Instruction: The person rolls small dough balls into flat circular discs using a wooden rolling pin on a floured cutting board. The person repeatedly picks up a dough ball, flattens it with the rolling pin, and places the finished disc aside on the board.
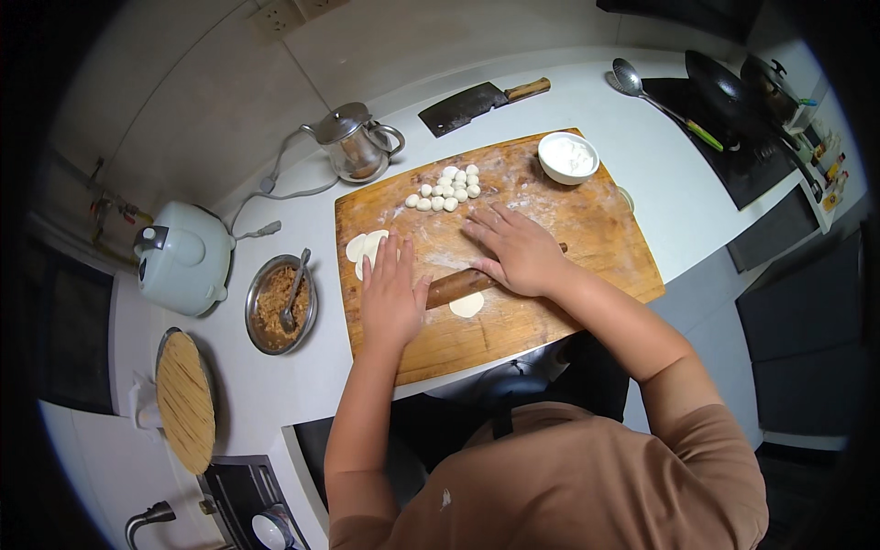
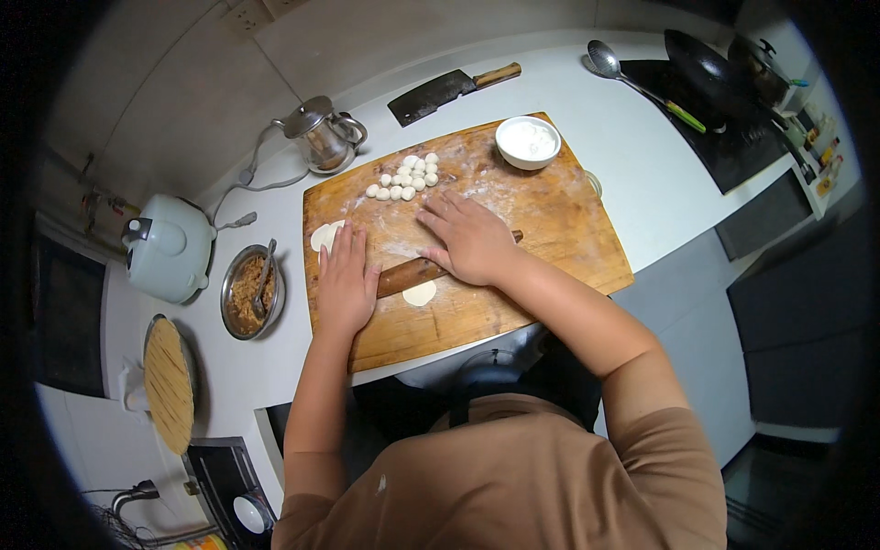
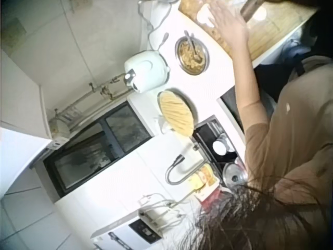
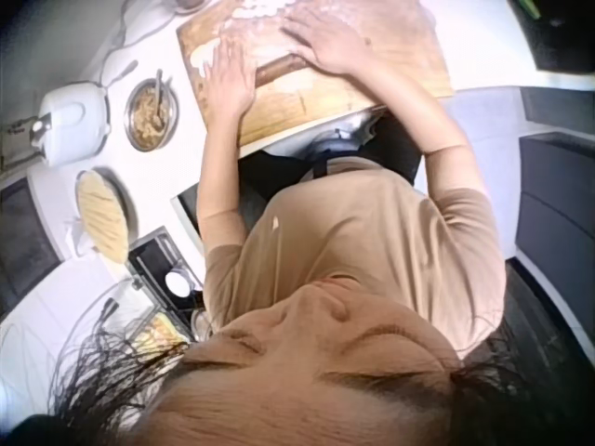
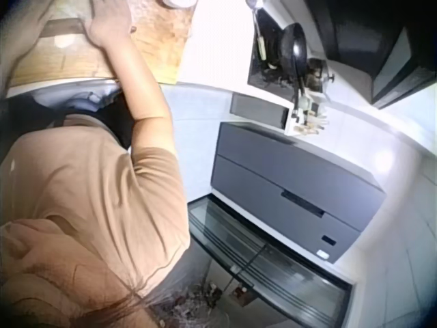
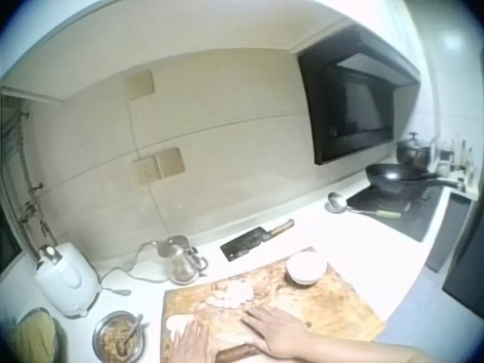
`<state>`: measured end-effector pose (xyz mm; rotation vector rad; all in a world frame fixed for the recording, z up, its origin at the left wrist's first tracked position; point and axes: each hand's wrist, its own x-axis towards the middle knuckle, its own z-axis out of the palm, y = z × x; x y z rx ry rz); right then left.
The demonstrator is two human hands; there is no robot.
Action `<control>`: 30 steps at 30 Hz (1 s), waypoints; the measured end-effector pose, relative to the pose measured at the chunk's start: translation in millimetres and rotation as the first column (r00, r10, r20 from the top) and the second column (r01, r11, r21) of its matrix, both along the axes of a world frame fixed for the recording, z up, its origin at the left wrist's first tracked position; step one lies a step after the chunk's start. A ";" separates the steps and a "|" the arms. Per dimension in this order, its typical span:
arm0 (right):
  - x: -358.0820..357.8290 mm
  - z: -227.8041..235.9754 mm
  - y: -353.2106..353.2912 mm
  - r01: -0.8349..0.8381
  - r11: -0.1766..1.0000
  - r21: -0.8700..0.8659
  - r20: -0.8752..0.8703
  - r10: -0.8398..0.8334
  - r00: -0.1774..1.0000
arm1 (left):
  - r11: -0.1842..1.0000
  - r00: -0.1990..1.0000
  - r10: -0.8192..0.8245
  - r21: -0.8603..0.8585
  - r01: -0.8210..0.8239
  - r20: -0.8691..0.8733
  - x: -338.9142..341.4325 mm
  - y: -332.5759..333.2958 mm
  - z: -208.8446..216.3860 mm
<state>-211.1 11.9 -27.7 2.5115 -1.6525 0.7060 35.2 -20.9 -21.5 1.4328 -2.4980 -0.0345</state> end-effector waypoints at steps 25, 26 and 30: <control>-0.2 4.3 84.5 -0.178 0.978 0.104 0.157 0.161 0.974 | 0.893 0.918 -0.286 0.272 0.360 -0.275 21.5 38.8 21.8; 0.4 3.7 85.3 -0.165 0.982 0.094 0.164 0.149 0.975 | 0.882 0.908 -0.304 0.273 0.383 -0.289 11.2 31.5 24.1; 5.4 -3.1 88.5 -0.117 0.993 0.011 0.168 0.113 0.979 | 0.742 0.892 -0.315 0.502 0.444 -0.324 -25.8 5.1 32.4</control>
